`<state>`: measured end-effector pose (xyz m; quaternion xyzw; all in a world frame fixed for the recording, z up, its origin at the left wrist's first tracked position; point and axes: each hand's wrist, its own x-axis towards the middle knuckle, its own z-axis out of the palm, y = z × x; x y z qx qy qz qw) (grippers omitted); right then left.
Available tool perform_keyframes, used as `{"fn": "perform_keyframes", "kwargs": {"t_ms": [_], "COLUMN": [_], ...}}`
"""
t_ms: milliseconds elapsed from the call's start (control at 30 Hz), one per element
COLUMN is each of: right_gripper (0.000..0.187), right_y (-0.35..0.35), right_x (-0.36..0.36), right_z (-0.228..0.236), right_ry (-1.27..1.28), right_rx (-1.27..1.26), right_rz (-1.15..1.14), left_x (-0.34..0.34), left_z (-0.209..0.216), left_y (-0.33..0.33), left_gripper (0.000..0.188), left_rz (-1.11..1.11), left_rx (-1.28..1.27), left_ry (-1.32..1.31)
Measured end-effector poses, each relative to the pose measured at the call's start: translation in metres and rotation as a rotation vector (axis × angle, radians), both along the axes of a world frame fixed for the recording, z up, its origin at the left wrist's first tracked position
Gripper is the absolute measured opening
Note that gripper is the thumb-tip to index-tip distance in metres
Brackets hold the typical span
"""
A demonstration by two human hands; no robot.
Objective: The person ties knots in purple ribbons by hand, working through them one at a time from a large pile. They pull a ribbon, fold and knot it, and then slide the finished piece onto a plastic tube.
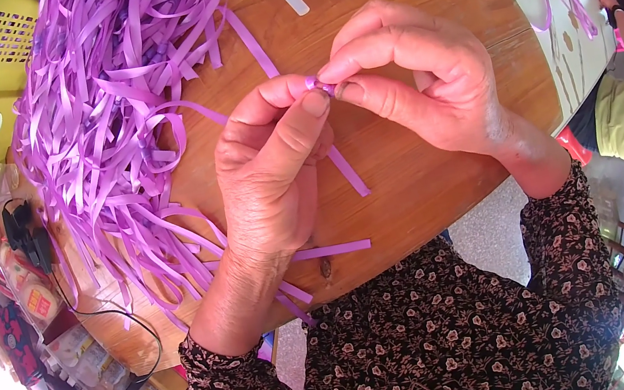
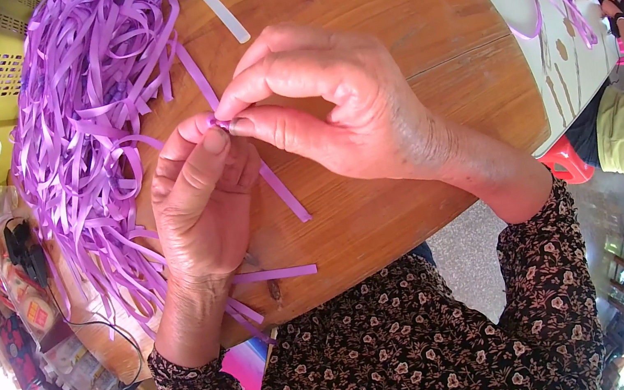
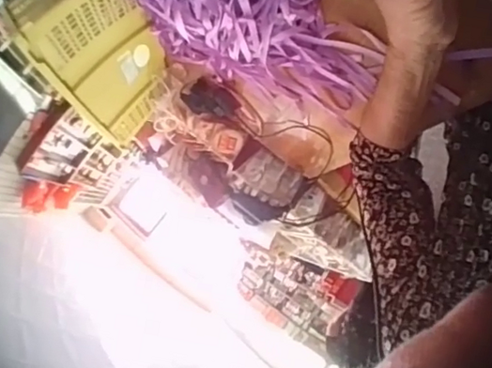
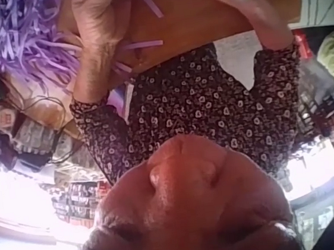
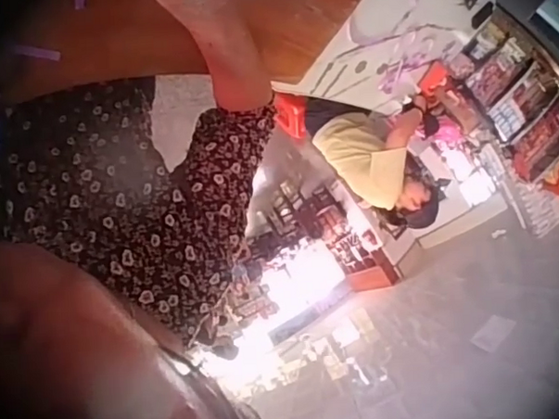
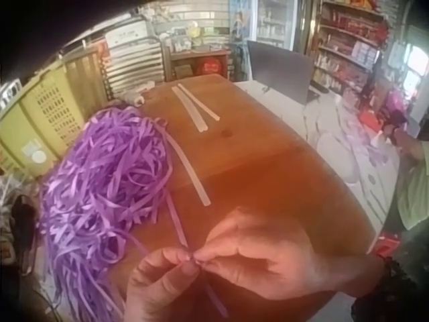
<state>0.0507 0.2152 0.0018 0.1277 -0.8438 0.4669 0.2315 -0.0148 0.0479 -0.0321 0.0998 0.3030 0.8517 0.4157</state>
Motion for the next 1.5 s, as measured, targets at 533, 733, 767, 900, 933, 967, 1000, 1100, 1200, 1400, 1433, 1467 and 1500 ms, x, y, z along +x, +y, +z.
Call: {"fn": "perform_keyframes", "kwargs": {"t_ms": [533, 733, 767, 900, 933, 967, 1000, 1100, 1200, 1400, 1433, 1467, 1500], "right_gripper": [0.016, 0.013, 0.013, 0.012, 0.012, 0.013, 0.015, 0.018, 0.023, 0.036, 0.036, 0.033, 0.03], "right_y": [0.004, 0.003, 0.004, 0.004, 0.004, 0.004, 0.005, 0.014, 0.027, 0.013, 0.014, 0.014, 0.014], "right_x": [0.002, 0.007, 0.007, 0.009, 0.01, 0.01, 0.01, 0.008, 0.007, 0.01, 0.012, 0.015, 0.015], "right_z": [-0.002, -0.004, -0.005, -0.003, -0.003, -0.002, 0.0, 0.01, 0.038, 0.011, 0.01, 0.011, 0.011], "right_ry": [0.121, -0.221, -0.19, -0.311, -0.311, -0.34, -0.369, -0.066, 0.136, -0.009, 0.002, -0.043, -0.089], "right_rx": [0.11, -0.421, -0.365, -0.508, -0.507, -0.532, -0.557, -0.43, 0.102, 0.493, 0.487, 0.371, 0.255], "right_rz": [-0.019, 0.07, 0.072, -0.011, -0.013, -0.003, 0.007, -0.092, -0.04, -0.064, -0.05, -0.051, -0.052], "left_x": [0.0, -0.001, -0.001, 0.0, -0.001, -0.002, -0.002, 0.002, 0.002, -0.001, -0.002, -0.002, -0.002], "left_z": [0.005, 0.004, 0.004, 0.004, 0.004, 0.003, 0.002, 0.013, 0.021, 0.017, 0.018, 0.02, 0.021], "left_y": [0.0, -0.001, -0.002, -0.001, -0.001, -0.002, -0.001, 0.003, 0.001, 0.001, -0.002, -0.003, -0.005], "left_gripper": [0.013, 0.013, 0.013, 0.012, 0.012, 0.012, 0.012, 0.01, 0.007, 0.003, 0.003, 0.004, 0.006], "left_rz": [-0.03, -0.046, -0.053, -0.035, -0.036, -0.04, -0.044, 0.057, 0.077, 0.271, 0.286, 0.238, 0.19], "left_rx": [-0.18, -0.117, -0.109, -0.123, -0.121, -0.124, -0.128, -0.328, -0.617, -0.565, -0.577, -0.605, -0.634], "left_ry": [0.084, 0.098, 0.09, 0.056, 0.056, 0.054, 0.053, 0.176, 0.508, 0.809, 0.813, 0.823, 0.833]}}
